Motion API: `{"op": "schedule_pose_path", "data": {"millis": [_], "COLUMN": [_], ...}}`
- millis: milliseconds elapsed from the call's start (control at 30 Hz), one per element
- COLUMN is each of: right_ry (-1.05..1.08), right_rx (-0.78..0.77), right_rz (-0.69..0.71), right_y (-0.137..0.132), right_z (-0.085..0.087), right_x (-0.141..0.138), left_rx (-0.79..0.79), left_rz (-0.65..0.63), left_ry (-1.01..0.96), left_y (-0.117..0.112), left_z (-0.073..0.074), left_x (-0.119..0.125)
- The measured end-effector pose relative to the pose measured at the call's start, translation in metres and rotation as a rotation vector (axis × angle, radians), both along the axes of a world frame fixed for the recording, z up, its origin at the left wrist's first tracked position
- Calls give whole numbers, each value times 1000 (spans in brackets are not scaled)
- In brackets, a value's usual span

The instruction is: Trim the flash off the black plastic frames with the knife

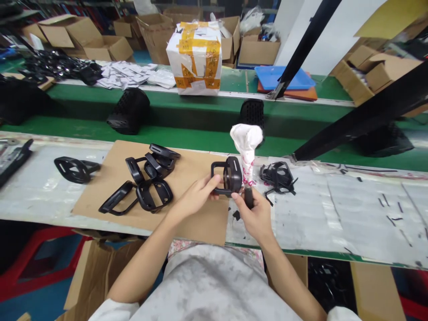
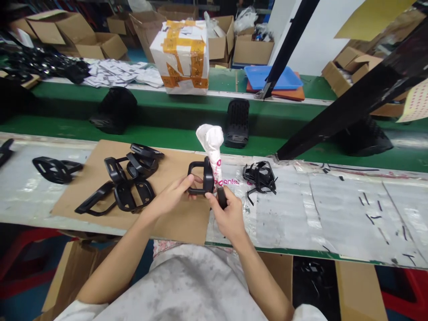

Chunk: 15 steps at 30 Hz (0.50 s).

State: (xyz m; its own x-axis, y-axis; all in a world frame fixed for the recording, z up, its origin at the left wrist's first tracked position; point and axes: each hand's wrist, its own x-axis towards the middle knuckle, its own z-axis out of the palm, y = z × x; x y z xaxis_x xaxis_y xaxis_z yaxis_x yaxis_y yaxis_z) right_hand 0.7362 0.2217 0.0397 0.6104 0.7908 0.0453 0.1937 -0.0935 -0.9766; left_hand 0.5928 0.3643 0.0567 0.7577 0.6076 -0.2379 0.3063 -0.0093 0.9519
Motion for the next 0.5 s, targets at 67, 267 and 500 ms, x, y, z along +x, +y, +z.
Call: {"op": "schedule_pose_path", "data": {"millis": [67,267,500], "right_ry": [145,609,501], "right_rx": [-26,-56,4], "right_rz": [35,83,66], "right_y": [5,24,50], "right_z": [-8,-18,-17], "right_x": [-2,0,12], "left_rx": [29,369,869], "left_rz": [20,52,77], "left_ry": [28,179,132], "left_y": [3,13,23], "left_z": [-2,-31,-77], "left_x": [-10,-31,12]}}
